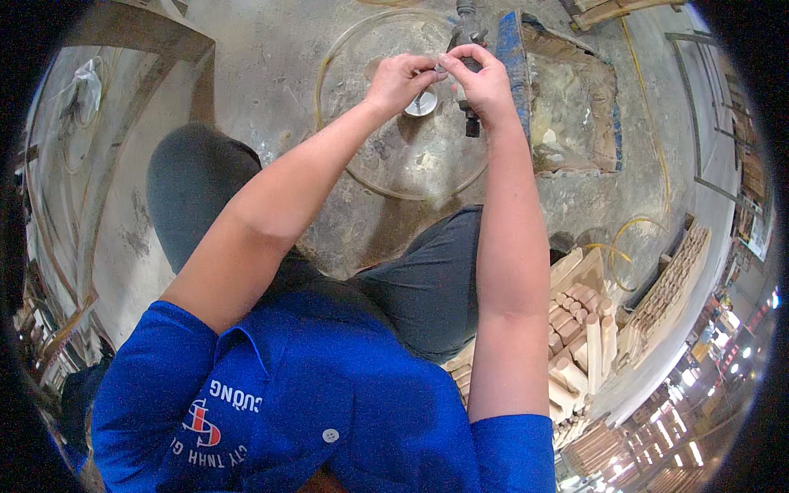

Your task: The person pours a white substance from a bottle into a cup, then uses a pneumatic drill to mix it. They later use a stick to stir the mixture and place the cup on a workbench.

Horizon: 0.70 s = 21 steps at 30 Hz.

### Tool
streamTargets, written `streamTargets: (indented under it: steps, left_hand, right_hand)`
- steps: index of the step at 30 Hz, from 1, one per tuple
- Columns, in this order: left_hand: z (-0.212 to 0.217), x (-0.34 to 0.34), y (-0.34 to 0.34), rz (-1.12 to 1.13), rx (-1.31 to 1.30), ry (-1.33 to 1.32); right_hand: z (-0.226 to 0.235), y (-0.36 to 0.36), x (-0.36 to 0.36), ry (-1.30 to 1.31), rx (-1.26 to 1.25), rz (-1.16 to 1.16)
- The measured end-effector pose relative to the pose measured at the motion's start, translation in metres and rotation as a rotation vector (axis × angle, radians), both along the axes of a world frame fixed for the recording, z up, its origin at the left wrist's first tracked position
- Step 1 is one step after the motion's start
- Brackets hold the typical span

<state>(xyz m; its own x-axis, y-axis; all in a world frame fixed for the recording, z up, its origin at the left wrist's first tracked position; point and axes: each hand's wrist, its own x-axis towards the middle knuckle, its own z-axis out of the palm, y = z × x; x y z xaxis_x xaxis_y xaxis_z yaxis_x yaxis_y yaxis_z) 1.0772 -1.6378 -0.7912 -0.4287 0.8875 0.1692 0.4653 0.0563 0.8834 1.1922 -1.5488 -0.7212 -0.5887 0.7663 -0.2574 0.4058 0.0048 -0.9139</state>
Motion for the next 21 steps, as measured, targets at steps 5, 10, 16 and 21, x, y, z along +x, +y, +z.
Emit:
streamTargets:
  steps: [5,10,16,21]
  left_hand:
    - [0.005,-0.002,0.003,0.032,0.042,0.008]
    - [0.010,0.000,0.003,0.079,0.063,0.055]
    - [0.011,-0.003,0.001,-0.015,0.058,-0.205]
    - [0.005,0.000,0.000,-0.030,0.065,-0.367]
  right_hand:
    - [-0.003,0.002,0.000,0.029,0.012,0.015]
    - [-0.004,0.003,0.001,-0.007,-0.045,-0.013]
    - [-0.003,0.004,-0.001,-0.041,-0.134,-0.083]
    - [0.002,0.006,-0.002,-0.062,-0.170,-0.114]
